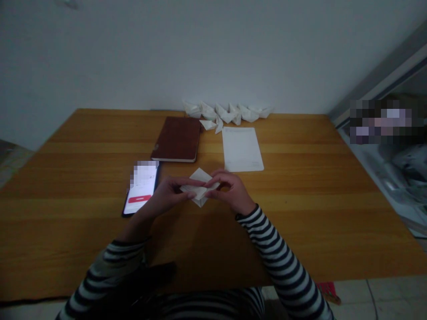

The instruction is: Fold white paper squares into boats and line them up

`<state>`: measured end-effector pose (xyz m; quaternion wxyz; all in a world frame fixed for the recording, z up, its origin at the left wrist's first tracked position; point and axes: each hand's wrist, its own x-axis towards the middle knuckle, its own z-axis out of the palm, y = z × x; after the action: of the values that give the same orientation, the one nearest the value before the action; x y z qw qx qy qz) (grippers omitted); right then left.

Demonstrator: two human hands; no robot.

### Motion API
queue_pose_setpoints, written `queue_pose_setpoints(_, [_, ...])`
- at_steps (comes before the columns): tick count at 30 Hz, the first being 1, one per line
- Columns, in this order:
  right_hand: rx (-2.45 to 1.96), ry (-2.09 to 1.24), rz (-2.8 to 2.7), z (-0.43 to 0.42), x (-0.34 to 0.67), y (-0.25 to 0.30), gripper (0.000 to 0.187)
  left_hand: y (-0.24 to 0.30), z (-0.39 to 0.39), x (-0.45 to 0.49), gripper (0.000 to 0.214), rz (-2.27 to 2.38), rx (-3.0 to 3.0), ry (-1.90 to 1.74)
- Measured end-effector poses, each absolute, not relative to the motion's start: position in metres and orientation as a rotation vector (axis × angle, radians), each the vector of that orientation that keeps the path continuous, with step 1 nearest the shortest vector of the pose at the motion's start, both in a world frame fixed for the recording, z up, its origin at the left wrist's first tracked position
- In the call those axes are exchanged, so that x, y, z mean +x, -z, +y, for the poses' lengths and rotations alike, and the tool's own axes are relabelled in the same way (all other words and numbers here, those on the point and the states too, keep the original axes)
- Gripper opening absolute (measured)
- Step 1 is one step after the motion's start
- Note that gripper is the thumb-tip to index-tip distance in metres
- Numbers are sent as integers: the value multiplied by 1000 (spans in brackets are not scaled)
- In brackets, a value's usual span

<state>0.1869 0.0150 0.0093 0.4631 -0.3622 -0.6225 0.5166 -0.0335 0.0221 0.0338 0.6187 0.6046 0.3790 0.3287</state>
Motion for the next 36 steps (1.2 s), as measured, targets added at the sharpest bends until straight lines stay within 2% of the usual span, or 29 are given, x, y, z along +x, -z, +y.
queue_pose_setpoints(4, [-909, -1065, -1491, 11, 180, -8, 17, -33, 21, -33, 41, 826, 1358, -775])
queue_pose_setpoints(11, [-974, -939, -1240, 1, 174, -20, 5, -37, 17, -28, 20, 1021, 1294, -1051])
queue_pose_setpoints(18, [-999, -1118, -1085, -5, 168, -16, 19, -39, 19, -29, 17, 1147, 1362, -1170])
queue_pose_setpoints(21, [-993, -996, -1235, -2, 171, -15, 12, -41, 18, -28, 9, 1200, 1326, -1188])
queue_pose_setpoints(24, [-951, -851, -1441, 3, 178, -18, 34, -43, 16, -27, 12, 1171, 1291, -1189])
queue_pose_setpoints(25, [-939, -815, -1483, 5, 180, -19, 33, -44, 16, -27, 13, 1149, 1280, -1179])
queue_pose_setpoints(29, [-959, -738, -1477, 3, 184, -22, 7, -42, 16, -22, 12, 1096, 1180, -1172])
queue_pose_setpoints(31, [-990, -747, -1423, 0, 182, -21, 4, -39, 16, -19, 16, 1089, 1128, -1186])
queue_pose_setpoints(36, [-1044, -843, -1294, -4, 170, -19, 23, -30, 15, -12, 10, 1132, 1040, -1231])
